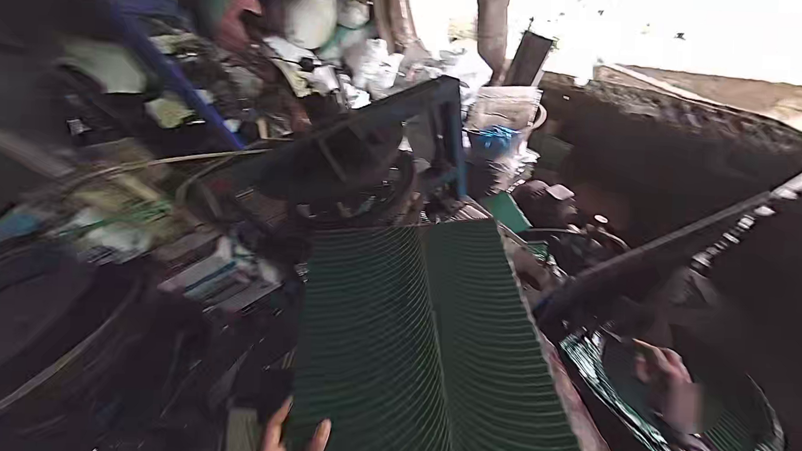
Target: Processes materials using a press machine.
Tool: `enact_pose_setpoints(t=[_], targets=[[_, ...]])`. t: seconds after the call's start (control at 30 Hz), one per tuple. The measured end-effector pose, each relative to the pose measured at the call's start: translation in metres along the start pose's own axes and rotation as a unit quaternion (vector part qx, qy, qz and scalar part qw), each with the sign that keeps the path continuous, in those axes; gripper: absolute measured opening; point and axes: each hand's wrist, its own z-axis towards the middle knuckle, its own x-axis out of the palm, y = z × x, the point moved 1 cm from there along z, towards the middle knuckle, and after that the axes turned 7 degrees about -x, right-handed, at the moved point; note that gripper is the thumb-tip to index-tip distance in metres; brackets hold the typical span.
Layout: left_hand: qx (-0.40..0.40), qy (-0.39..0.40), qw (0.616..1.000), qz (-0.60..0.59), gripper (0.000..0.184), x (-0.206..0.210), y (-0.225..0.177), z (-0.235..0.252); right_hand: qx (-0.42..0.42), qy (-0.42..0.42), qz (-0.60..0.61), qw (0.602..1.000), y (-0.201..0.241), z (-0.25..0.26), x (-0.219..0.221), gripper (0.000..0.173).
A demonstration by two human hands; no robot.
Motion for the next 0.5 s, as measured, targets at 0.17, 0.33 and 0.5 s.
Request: enact_pose_setpoints(t=[0.17, 0.33, 0.5], targets=[[-0.122, -0.050, 0.989, -0.064, 0.065, 0.014, -0.014, 0.126, -0.067, -0.107, -0.008, 0.992, 0.010, 0.024, 0.005, 0.029], [-0.118, -0.112, 0.986, -0.039, 0.063, 0.026, 0.002, 0.307, -0.105, -0.052, 0.092, 0.989, 0.071, 0.036, -0.020, 0.031], [-0.115, -0.116, 0.981, 0.100, 0.064, 0.029, -0.005, 0.380, -0.164, -0.087, 0.128, 0.974, 0.120, 0.057, -0.020, 0.028]])
